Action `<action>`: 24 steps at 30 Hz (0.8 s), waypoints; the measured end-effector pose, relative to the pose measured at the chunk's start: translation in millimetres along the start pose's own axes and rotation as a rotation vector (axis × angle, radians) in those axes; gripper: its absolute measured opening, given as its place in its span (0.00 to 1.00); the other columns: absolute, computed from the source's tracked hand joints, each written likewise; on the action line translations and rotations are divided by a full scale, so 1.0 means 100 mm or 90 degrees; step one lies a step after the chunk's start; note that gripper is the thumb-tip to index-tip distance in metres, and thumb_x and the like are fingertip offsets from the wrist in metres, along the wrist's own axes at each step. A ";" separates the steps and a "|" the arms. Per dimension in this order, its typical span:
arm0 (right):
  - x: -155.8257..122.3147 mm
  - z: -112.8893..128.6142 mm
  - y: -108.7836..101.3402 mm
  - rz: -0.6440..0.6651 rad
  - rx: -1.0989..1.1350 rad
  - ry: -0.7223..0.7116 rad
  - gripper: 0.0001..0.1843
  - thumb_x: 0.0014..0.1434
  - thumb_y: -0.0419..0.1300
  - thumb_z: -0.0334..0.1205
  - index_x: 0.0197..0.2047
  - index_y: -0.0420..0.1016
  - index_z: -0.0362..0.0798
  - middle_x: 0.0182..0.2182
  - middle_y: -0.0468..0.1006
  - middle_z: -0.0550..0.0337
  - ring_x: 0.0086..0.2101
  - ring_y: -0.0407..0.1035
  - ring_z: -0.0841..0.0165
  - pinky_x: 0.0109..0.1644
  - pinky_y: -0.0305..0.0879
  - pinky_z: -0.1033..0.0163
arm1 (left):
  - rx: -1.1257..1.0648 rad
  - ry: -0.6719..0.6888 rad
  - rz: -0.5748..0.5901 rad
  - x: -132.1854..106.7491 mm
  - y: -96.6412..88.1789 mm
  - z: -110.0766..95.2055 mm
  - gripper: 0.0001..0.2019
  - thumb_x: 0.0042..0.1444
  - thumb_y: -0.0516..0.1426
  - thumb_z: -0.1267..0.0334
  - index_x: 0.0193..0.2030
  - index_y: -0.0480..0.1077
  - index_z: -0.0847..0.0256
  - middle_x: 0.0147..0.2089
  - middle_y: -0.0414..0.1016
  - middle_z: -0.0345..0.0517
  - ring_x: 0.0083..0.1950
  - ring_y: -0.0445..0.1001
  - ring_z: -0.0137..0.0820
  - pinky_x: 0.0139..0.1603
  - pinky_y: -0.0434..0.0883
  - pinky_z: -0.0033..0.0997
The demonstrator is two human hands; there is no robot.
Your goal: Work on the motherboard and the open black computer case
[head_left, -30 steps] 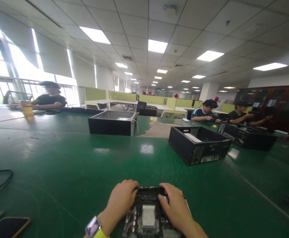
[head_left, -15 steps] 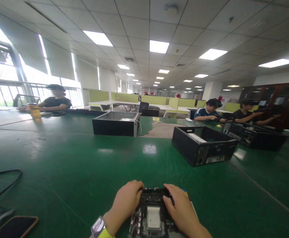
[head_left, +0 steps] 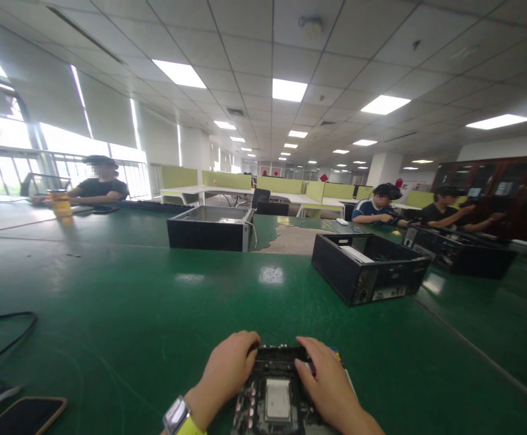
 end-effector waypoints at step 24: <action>0.03 -0.08 -0.01 -0.046 0.058 -0.016 0.26 0.65 0.46 0.51 0.57 0.71 0.48 0.55 0.73 0.53 0.55 0.66 0.61 0.62 0.58 0.56 | 0.019 0.216 0.175 -0.42 0.78 -1.09 0.16 0.63 0.46 0.59 0.45 0.74 0.53 0.47 0.77 0.50 0.50 0.73 0.43 0.49 0.69 0.44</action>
Point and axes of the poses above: each hand's wrist, its own x-axis towards the middle knuckle, its own y-axis out of the palm, z = x × y, the point moved 10 cm from there along x, towards the middle knuckle
